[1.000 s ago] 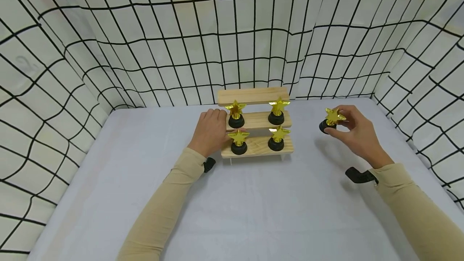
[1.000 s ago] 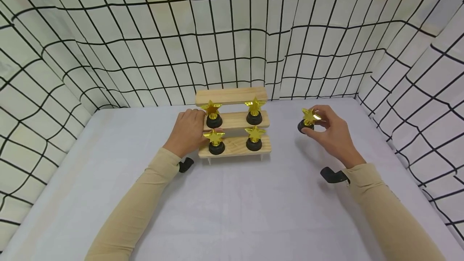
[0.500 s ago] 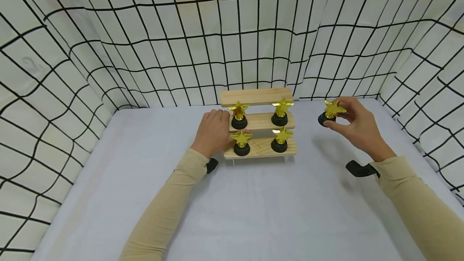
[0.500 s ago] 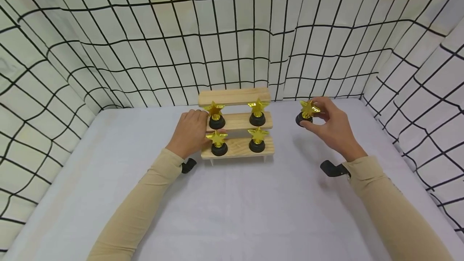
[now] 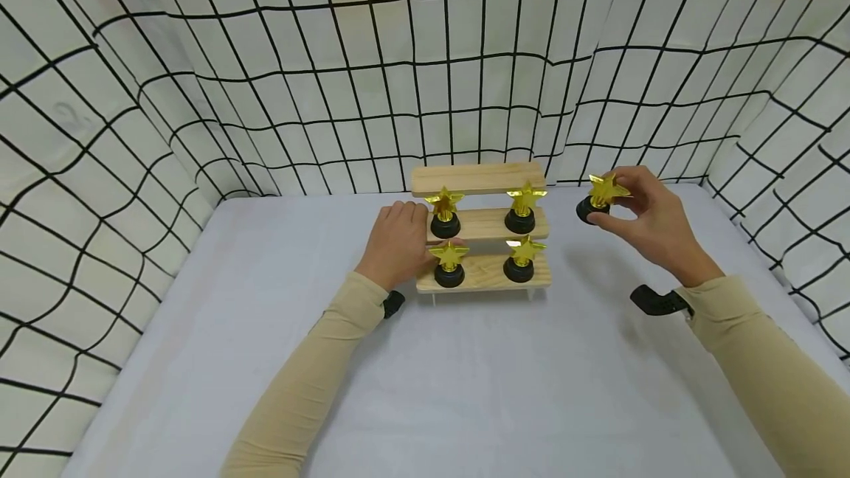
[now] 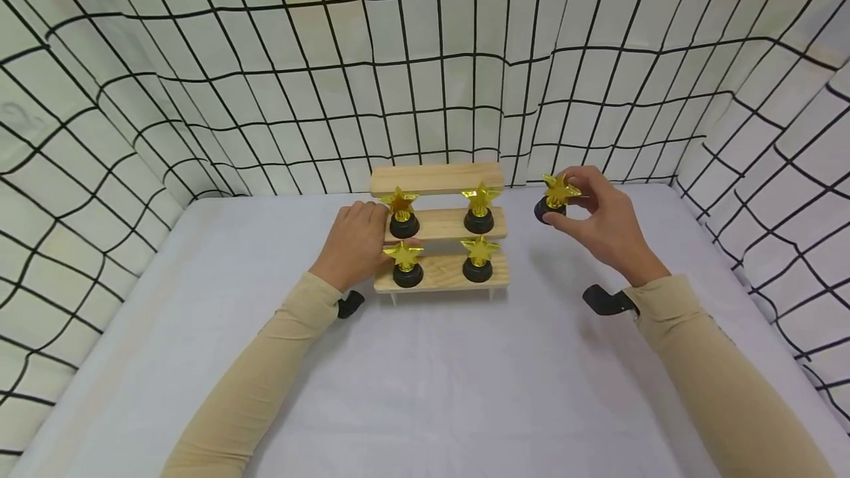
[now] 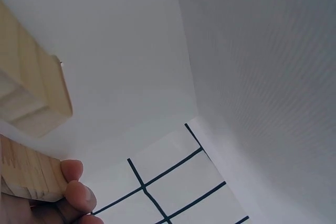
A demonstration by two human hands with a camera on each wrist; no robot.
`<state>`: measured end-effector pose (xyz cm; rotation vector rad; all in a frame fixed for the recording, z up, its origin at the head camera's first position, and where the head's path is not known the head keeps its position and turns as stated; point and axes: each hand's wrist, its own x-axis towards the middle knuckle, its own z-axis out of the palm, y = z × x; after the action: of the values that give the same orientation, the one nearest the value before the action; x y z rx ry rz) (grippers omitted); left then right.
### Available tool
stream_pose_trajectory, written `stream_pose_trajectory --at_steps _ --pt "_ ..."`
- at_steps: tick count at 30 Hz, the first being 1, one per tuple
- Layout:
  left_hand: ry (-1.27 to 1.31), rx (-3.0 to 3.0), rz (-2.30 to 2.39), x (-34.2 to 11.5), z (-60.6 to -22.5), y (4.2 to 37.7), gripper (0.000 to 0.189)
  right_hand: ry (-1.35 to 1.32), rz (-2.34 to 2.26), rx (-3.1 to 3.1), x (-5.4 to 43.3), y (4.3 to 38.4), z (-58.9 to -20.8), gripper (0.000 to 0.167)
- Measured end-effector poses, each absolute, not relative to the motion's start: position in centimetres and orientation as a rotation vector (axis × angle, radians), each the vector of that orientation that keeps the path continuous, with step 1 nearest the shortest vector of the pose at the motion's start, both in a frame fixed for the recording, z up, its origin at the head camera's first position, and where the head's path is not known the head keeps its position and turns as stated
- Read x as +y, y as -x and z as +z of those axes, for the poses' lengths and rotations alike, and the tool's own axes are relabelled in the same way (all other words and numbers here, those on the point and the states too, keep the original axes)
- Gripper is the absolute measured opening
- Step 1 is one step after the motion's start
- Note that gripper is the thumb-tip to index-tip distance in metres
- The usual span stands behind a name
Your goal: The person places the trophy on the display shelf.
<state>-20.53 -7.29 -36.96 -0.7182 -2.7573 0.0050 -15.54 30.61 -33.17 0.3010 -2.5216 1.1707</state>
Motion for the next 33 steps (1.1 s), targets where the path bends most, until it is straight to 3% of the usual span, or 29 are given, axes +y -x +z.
stream_pose_trajectory --at_steps 33 --pt "0.728 -2.747 0.009 -7.3 -37.0 20.5 0.057 -0.391 1.194 -2.546 27.9 18.8 -29.2 0.063"
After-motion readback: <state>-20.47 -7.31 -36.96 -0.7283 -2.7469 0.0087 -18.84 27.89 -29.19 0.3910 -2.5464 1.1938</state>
